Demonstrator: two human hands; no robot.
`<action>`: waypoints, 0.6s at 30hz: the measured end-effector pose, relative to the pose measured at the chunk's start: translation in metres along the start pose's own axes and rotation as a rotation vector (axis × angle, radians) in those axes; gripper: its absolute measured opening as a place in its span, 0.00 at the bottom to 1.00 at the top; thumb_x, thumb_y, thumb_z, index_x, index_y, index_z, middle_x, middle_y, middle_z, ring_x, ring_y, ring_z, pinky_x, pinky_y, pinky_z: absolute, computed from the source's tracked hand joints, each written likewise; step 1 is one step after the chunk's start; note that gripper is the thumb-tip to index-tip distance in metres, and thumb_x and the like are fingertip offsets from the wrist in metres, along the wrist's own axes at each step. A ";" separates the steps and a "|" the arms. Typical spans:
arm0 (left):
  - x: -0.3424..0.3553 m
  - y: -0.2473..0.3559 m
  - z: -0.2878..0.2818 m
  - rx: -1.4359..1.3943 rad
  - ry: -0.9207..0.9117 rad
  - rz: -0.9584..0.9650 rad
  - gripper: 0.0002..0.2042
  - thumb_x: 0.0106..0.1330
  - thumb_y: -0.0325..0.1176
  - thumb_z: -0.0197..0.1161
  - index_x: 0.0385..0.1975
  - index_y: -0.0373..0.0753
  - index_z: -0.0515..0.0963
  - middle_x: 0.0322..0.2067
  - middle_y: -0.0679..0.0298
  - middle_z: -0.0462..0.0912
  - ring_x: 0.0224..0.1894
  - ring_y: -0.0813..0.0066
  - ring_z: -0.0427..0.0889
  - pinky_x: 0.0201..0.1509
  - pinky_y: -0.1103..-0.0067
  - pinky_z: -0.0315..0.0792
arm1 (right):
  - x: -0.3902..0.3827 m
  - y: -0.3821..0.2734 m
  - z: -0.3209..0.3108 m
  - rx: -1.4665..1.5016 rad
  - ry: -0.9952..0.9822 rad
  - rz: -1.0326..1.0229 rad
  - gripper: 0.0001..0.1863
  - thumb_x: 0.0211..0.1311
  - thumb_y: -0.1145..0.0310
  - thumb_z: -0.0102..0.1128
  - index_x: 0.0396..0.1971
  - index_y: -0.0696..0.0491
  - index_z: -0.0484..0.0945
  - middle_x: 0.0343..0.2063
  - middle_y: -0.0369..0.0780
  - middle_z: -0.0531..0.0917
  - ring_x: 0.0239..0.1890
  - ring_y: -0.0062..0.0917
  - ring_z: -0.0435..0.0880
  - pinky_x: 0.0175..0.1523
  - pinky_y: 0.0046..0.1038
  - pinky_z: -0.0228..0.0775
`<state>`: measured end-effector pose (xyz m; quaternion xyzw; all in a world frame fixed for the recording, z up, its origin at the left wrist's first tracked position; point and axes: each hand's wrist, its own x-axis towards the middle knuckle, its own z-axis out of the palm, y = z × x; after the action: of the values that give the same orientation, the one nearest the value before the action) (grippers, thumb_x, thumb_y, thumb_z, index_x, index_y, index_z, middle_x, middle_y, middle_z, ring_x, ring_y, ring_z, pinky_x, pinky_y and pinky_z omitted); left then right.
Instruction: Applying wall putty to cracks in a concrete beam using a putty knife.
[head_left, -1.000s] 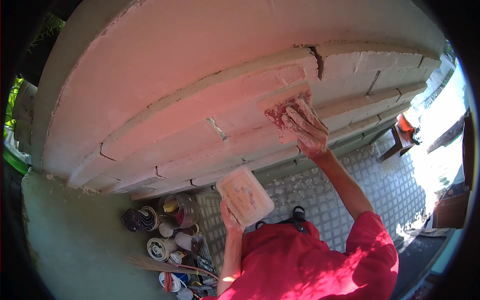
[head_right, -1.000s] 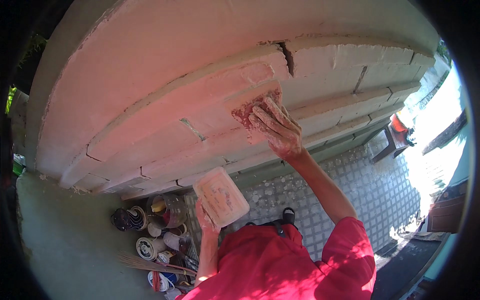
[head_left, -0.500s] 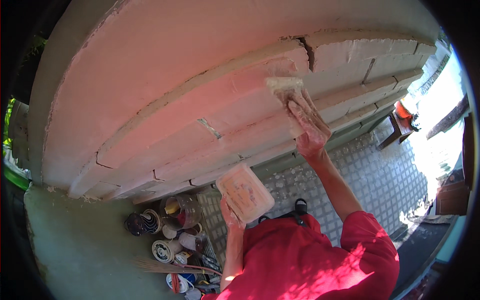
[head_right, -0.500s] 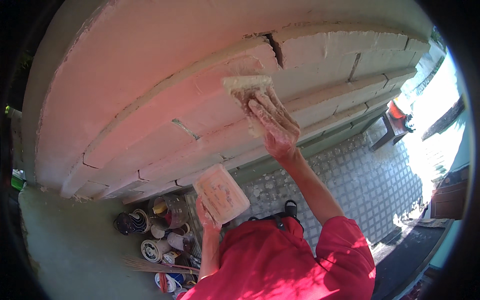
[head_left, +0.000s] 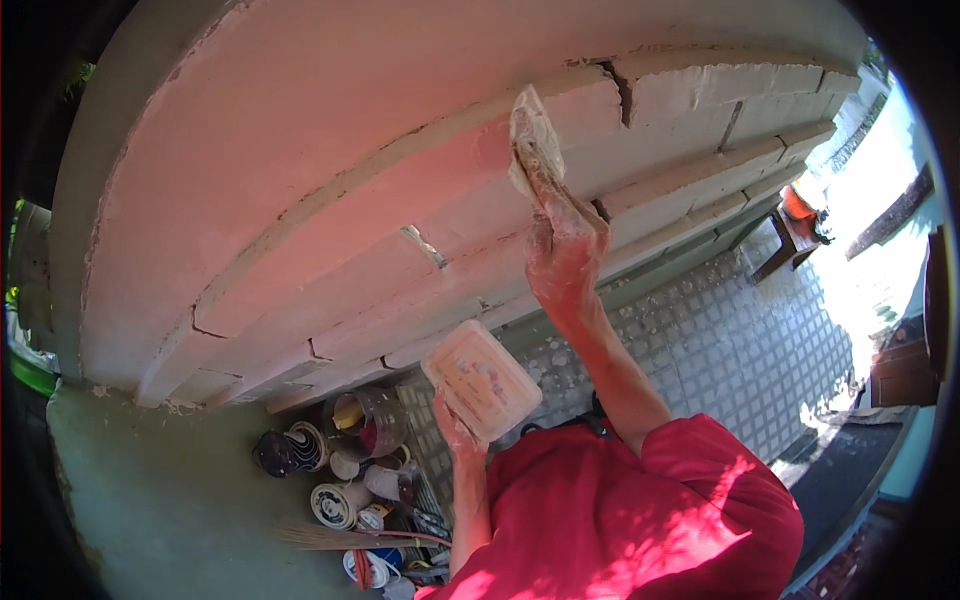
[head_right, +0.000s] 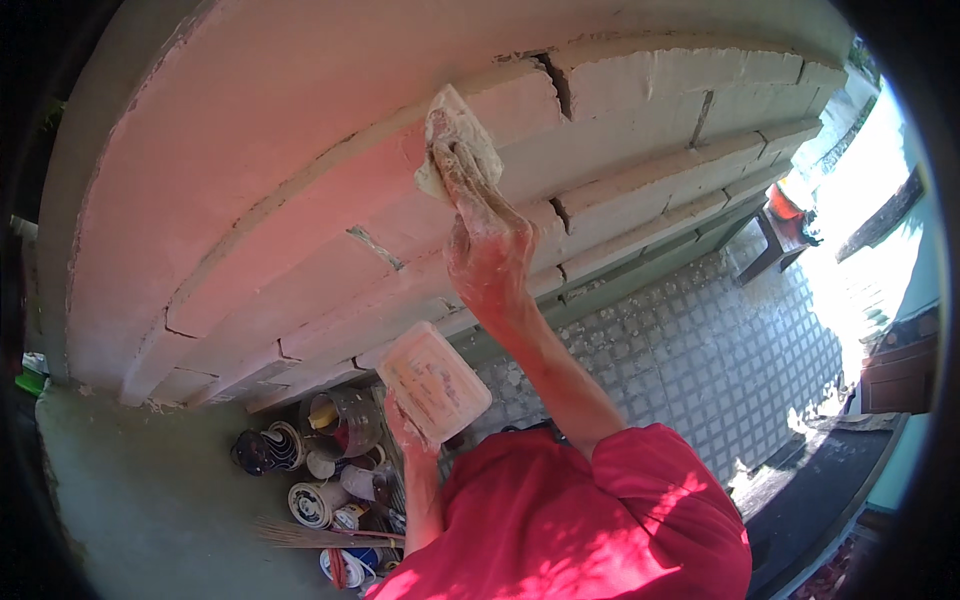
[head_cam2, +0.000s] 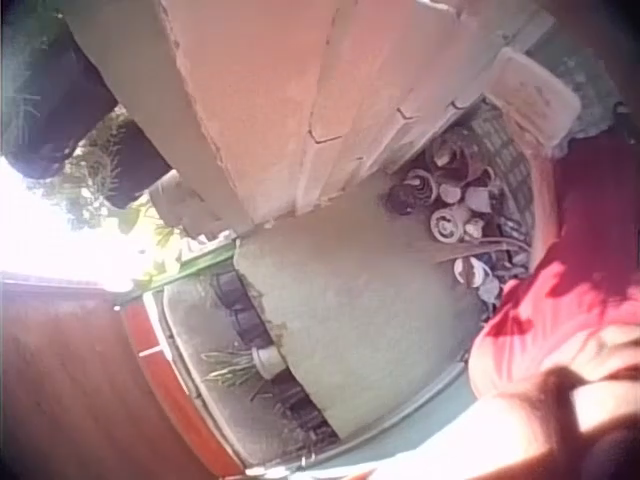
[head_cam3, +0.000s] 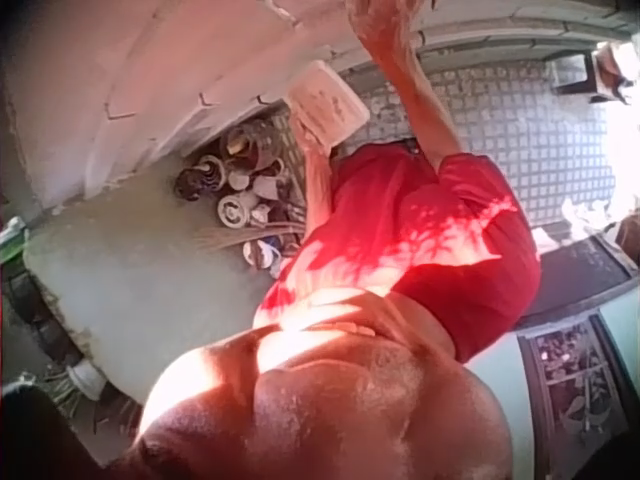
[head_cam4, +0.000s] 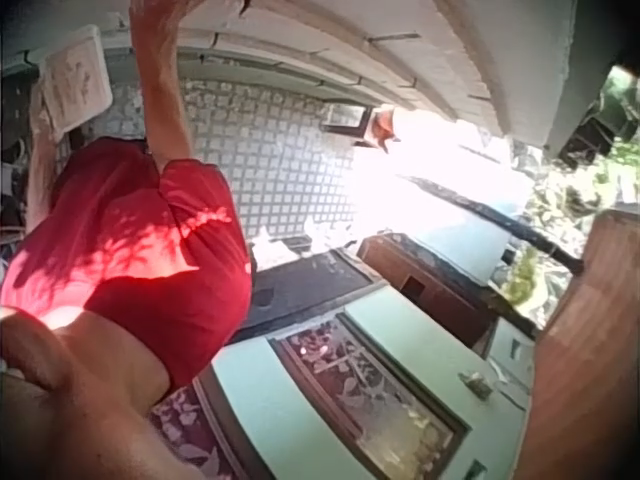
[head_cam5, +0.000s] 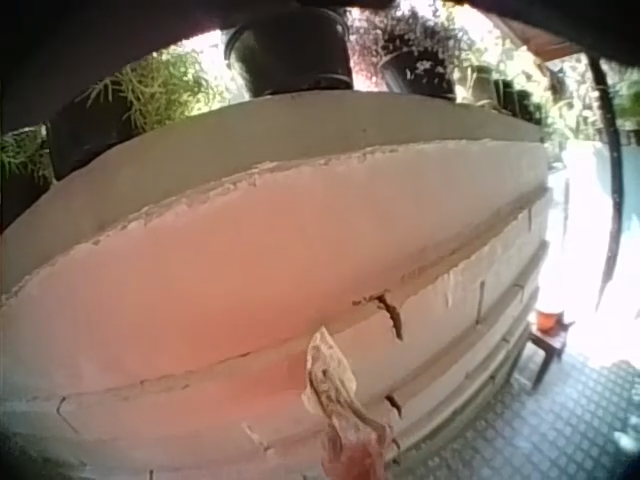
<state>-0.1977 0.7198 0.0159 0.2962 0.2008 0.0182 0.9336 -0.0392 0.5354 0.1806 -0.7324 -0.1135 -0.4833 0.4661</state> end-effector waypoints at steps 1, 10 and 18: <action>-0.001 0.001 -0.001 0.000 -0.001 -0.007 0.27 0.66 0.51 0.47 0.62 0.43 0.64 0.56 0.59 0.72 0.55 0.59 0.74 0.58 0.60 0.70 | -0.004 -0.003 0.001 -0.007 0.000 0.002 0.18 0.57 0.81 0.49 0.49 0.62 0.76 0.42 0.51 0.82 0.41 0.41 0.84 0.45 0.29 0.74; 0.001 0.005 0.000 -0.024 -0.028 -0.052 0.27 0.67 0.51 0.46 0.63 0.46 0.63 0.57 0.59 0.71 0.55 0.56 0.73 0.56 0.57 0.70 | 0.005 0.023 -0.036 0.085 0.123 0.106 0.15 0.61 0.80 0.50 0.48 0.61 0.78 0.41 0.49 0.83 0.41 0.36 0.85 0.47 0.27 0.73; -0.002 0.000 0.007 0.026 -0.001 -0.012 0.27 0.67 0.51 0.45 0.62 0.44 0.63 0.57 0.59 0.71 0.55 0.58 0.73 0.56 0.61 0.71 | -0.007 0.050 -0.009 -0.072 0.141 0.008 0.20 0.55 0.83 0.48 0.49 0.61 0.77 0.44 0.49 0.82 0.43 0.37 0.84 0.47 0.28 0.74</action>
<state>-0.1973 0.7160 0.0221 0.3069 0.2025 0.0100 0.9299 -0.0174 0.5034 0.1475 -0.7132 -0.0602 -0.5355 0.4482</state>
